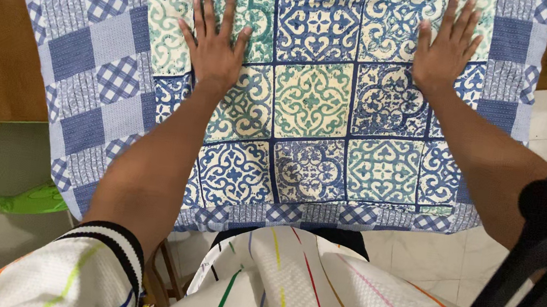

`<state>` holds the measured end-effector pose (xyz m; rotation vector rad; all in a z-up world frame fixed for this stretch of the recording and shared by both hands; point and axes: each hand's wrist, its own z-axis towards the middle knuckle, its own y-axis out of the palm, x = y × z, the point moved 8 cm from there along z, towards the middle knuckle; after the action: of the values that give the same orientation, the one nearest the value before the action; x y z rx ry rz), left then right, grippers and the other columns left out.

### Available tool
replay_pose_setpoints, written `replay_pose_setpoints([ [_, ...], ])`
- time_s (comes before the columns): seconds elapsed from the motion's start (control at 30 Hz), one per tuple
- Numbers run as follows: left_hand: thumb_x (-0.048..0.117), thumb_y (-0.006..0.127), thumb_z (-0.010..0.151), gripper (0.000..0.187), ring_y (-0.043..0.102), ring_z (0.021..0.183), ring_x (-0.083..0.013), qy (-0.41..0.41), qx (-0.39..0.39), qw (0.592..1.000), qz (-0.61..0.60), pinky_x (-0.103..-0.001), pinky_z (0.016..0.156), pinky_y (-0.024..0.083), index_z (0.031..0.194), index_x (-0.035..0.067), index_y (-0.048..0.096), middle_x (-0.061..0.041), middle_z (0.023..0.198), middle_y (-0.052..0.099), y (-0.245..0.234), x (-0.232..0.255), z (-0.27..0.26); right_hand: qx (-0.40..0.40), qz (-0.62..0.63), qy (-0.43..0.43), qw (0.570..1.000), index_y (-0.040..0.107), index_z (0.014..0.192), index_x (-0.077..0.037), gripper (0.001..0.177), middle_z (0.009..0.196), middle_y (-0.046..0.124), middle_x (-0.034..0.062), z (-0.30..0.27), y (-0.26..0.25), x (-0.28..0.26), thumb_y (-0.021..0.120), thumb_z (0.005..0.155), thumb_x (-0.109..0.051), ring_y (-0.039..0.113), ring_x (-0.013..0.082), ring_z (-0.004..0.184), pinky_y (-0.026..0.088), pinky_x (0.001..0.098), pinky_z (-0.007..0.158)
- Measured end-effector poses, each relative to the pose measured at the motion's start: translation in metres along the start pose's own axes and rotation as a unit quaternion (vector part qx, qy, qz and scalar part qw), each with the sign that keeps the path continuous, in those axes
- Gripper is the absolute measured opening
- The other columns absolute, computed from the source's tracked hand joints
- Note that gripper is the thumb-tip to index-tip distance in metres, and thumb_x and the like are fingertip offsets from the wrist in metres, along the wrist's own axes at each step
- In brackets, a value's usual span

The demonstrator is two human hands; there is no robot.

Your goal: The person folds a light blue patterned bedsheet on a table, then folds a blue and white patterned quilt. The person stacks the folded items on a nearby chair.

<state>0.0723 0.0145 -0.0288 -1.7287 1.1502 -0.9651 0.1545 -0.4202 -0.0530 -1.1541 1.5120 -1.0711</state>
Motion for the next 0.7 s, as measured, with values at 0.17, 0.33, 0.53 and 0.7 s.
replay_pose_setpoints([
  [0.17,0.061,0.012,0.113,0.066,-0.012,0.16,-0.0264,0.058,0.034,0.997,0.028,-0.055,0.128,-0.01,0.171,0.032,0.0,-0.011,0.175,-0.011,0.01,0.044,0.002,0.037,0.041,-0.112,0.992,0.014,0.171,-0.013,0.08,0.177,0.007,0.0161,-0.023,-0.007,-0.06,0.015,0.111,-0.066,0.004,0.0316,0.165,-0.001,0.0547,0.132],
  [0.33,0.061,0.019,0.112,0.066,-0.01,0.162,-0.0243,0.182,0.015,0.983,0.013,-0.054,0.129,-0.011,0.17,0.033,0.001,-0.006,0.175,-0.011,0.035,0.11,-0.002,-0.015,0.051,-0.293,0.955,0.019,0.169,-0.016,0.077,0.176,0.011,0.0107,-0.063,0.017,-0.153,0.017,0.108,-0.064,0.006,0.0272,0.162,0.0,0.0529,0.131],
  [0.53,0.063,0.01,0.111,0.065,-0.011,0.163,-0.0209,0.171,-0.009,0.984,0.041,-0.053,0.13,-0.011,0.168,0.037,-0.004,-0.001,0.176,-0.012,0.029,0.109,0.01,-0.056,0.004,-0.235,0.97,0.013,0.17,-0.025,0.073,0.177,0.004,0.0052,-0.049,0.02,-0.152,0.015,0.107,-0.063,0.0,0.022,0.162,-0.003,0.0528,0.13],
  [0.7,0.067,0.006,0.108,0.069,-0.012,0.161,-0.0171,0.119,-0.003,0.992,0.043,-0.051,0.13,-0.01,0.168,0.036,-0.007,-0.002,0.176,-0.012,0.011,0.067,0.025,-0.048,-0.035,-0.144,0.988,0.002,0.172,-0.03,0.073,0.179,-0.005,0.004,-0.015,0.016,-0.088,0.008,0.109,-0.067,-0.007,0.0232,0.164,-0.008,0.0534,0.132],
])
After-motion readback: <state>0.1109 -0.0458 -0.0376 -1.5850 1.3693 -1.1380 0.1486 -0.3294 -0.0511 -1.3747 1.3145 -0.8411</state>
